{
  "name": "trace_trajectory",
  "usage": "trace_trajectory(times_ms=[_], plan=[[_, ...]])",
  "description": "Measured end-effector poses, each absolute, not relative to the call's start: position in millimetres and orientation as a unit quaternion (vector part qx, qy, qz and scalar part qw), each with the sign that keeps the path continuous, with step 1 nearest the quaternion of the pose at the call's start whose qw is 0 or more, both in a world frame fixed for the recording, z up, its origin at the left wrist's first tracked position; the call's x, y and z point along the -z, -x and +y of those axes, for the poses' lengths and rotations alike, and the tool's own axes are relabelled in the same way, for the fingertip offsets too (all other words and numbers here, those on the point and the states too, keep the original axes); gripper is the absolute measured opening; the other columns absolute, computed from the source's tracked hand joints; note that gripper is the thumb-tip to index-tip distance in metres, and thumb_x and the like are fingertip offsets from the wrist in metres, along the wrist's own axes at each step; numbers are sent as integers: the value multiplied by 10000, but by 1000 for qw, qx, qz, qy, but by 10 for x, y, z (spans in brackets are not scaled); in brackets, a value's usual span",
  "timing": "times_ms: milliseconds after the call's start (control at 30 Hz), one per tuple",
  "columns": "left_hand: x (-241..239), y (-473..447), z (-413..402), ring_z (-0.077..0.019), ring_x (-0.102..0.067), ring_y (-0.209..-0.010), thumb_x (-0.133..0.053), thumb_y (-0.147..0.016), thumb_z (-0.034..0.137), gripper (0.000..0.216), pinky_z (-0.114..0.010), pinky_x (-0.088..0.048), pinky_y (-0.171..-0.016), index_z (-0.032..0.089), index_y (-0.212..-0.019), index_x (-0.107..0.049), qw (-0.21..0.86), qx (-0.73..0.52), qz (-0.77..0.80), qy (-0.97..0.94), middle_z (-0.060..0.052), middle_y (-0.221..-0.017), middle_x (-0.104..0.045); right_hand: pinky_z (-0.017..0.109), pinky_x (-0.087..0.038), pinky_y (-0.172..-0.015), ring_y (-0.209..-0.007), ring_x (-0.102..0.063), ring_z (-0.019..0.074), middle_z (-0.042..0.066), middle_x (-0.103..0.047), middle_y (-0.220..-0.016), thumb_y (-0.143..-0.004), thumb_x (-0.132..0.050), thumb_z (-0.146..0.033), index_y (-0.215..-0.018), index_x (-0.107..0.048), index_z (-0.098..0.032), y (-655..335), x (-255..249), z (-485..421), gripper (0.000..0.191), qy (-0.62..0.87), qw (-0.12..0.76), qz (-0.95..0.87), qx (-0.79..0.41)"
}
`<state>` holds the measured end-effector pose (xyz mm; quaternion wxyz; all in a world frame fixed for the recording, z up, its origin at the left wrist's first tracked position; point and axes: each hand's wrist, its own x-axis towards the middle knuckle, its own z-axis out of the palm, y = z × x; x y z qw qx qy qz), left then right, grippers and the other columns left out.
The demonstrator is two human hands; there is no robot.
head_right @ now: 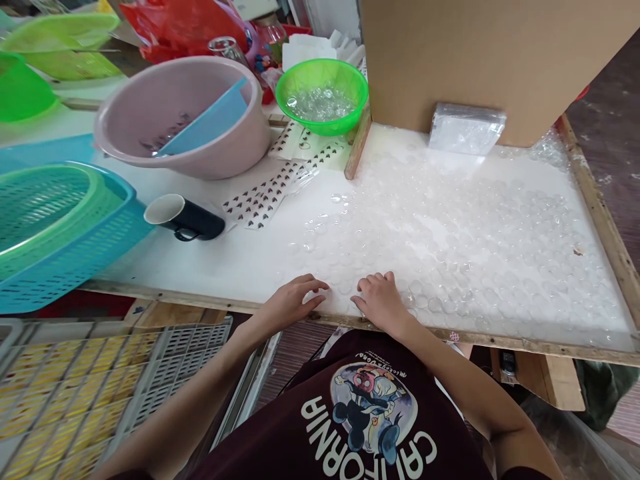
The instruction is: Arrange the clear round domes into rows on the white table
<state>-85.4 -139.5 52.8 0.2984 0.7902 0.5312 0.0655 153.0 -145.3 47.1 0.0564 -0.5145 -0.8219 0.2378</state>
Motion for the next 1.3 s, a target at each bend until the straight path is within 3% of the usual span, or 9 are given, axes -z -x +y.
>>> trace_trajectory(times_ms=[133,300,533,767,1067,1300], plan=[[-585,734,-1419,-258,-604,-991,-466,-951,246,271,-383,-497,-861,195,-1088,-694,250,-89,494,-828,-108,-1061,-621,357,-280,-876,-911,-615,187,46,-700,-929,-971,-555,-249,-1031,-626,-171,-1628,-509,-1403,122,542,97,-799,-241],[-495,444,-1447,-213,-601,-966,-445,-945,125,363,-353,-507,-858,224,-1214,-667,308,-93,391,-862,-110,-1139,-587,345,-302,-863,-899,-628,166,33,-705,-956,-974,-485,-184,-1016,-628,-196,-1852,-562,-1410,150,544,120,-790,-255],[-423,473,-1396,-214,-598,-943,-485,-908,83,340,-348,-506,-836,218,-1137,-697,307,-65,386,-868,-100,-1091,-586,359,-292,-900,-1044,-573,203,45,-703,-1116,-944,-534,-142,-1034,-665,-217,-1883,-580,-1616,176,424,69,-847,-314],[-491,788,-1398,-232,-596,-994,-484,-882,64,343,-345,-493,-851,217,-1100,-702,284,-40,447,-847,-92,-1080,-587,361,-278,-883,-1045,-545,212,63,-701,-1136,-897,-512,-12,-1102,-667,-195,-1822,-528,-1561,315,385,15,-878,-284],[-482,971,-1391,-250,-597,-1005,-470,-927,139,278,-364,-485,-851,201,-1080,-693,253,-61,484,-836,-93,-1045,-621,354,-288,-875,-1013,-580,211,91,-707,-1048,-948,-579,-160,-1024,-666,-150,-1677,-493,-1500,116,386,2,-890,-243],[-475,638,-1445,-230,-607,-1051,-533,-918,166,278,-340,-496,-871,206,-1181,-614,315,-91,419,-847,-71,-1124,-631,342,-293,-880,-965,-619,193,73,-722,-984,-969,-563,-196,-941,-662,-149,-1579,-479,-1481,113,429,52,-852,-296]])
